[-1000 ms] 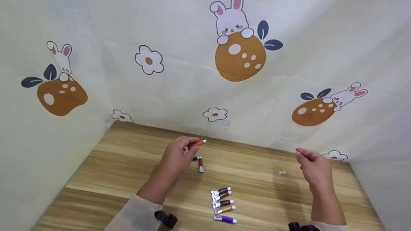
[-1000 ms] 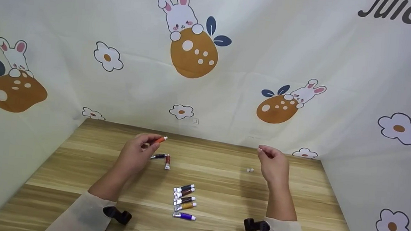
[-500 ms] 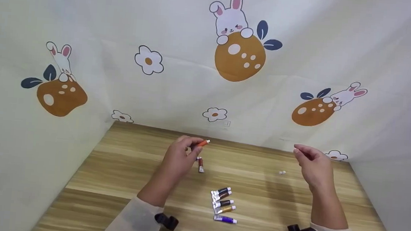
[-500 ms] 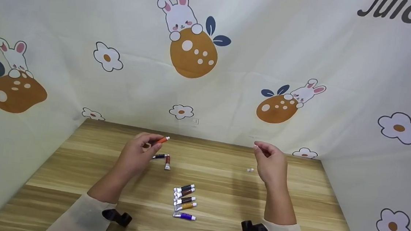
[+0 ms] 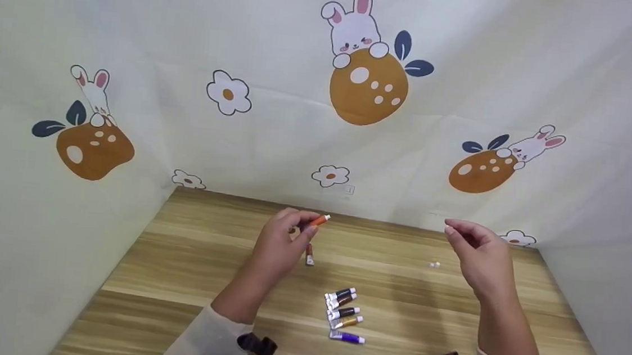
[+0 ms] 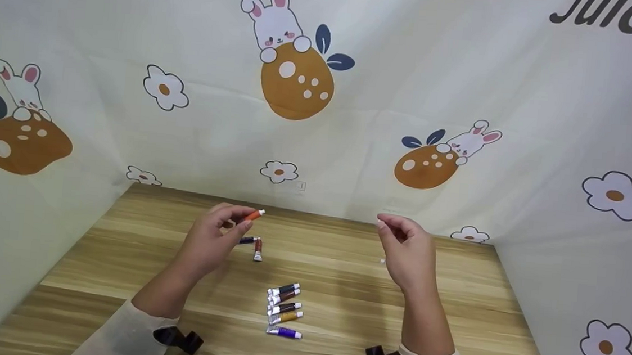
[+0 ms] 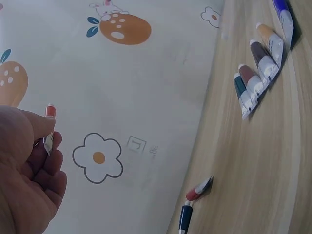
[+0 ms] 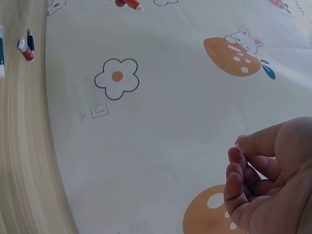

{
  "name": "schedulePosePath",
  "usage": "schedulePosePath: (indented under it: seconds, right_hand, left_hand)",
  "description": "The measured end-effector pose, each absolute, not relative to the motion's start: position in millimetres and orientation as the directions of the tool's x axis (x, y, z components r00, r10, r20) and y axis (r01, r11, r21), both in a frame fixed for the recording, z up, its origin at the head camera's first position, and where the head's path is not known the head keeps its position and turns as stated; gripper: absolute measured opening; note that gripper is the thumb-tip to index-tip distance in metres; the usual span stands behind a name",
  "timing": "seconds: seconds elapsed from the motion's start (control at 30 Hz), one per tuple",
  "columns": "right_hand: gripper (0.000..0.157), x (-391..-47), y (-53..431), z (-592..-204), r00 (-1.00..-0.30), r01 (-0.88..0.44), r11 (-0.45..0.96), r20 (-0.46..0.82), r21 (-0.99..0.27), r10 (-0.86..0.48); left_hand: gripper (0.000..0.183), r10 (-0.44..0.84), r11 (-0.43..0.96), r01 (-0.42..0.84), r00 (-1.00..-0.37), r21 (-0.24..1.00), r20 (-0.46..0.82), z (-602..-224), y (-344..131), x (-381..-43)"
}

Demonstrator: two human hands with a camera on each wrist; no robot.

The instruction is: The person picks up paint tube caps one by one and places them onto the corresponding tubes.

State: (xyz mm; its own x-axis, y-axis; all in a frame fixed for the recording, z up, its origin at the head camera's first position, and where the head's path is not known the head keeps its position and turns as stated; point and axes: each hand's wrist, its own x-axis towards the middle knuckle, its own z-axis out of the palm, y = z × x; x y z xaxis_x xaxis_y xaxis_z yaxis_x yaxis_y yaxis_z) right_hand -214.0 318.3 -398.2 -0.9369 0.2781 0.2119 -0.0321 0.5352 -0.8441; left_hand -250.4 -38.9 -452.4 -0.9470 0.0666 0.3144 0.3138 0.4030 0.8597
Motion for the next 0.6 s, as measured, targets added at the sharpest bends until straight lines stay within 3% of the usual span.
schedulePosePath:
  seconds: [0.6]
  right_hand:
    - [0.021, -180, 292, -380, -0.913, -0.230, 0.456, 0.353, -0.860, 0.206]
  left_hand:
    - [0.022, 0.148, 0.382, 0.411, -0.911, 0.828, 0.384, -432, -34, -220]
